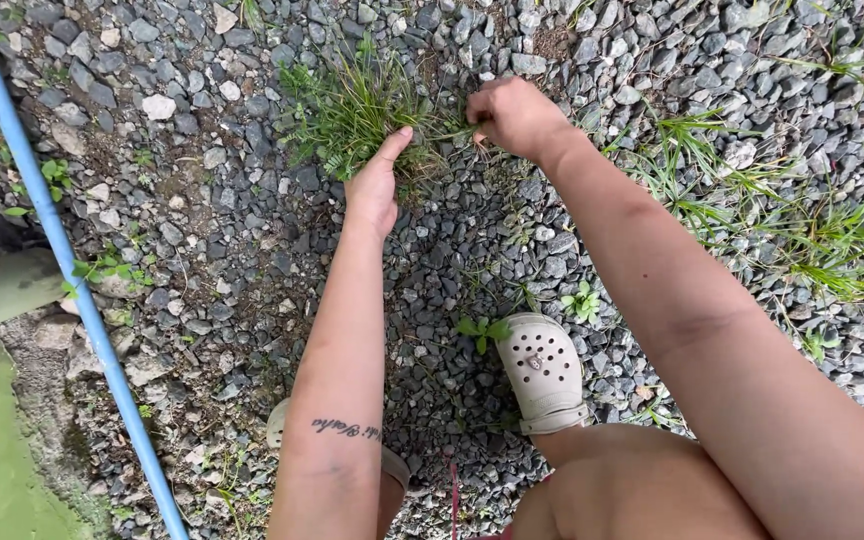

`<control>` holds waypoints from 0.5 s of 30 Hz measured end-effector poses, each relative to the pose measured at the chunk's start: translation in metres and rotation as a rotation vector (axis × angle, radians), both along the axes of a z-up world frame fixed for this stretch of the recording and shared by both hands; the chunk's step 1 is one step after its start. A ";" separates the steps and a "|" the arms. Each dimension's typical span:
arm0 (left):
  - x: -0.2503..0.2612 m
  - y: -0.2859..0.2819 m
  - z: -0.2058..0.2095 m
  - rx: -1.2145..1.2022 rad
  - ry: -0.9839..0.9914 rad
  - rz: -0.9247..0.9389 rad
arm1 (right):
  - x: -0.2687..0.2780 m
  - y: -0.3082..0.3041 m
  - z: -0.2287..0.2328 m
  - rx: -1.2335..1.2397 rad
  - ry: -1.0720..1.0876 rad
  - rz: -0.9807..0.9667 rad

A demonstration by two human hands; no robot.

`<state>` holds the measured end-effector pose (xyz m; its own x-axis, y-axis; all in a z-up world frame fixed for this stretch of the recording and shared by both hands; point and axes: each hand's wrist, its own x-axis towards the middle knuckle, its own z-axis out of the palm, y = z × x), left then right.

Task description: Pulling weeds from the ground and near a water tank outdoors.

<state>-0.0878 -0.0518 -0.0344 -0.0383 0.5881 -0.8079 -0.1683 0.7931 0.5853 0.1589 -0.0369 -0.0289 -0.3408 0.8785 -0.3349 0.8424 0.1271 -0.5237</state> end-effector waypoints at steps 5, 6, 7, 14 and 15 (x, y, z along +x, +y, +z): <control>0.002 -0.002 0.004 0.024 -0.031 -0.007 | -0.008 -0.007 0.020 0.084 -0.046 0.014; 0.002 -0.002 0.008 0.025 -0.030 -0.008 | -0.008 -0.008 0.016 0.085 -0.045 0.013; 0.003 -0.002 0.012 -0.004 -0.009 -0.035 | -0.007 -0.009 0.013 0.104 -0.056 0.021; -0.002 -0.005 -0.002 -0.008 0.005 -0.028 | -0.003 -0.008 0.010 0.044 0.055 -0.063; -0.002 -0.005 -0.002 -0.008 0.005 -0.027 | -0.003 -0.007 0.011 0.044 0.055 -0.062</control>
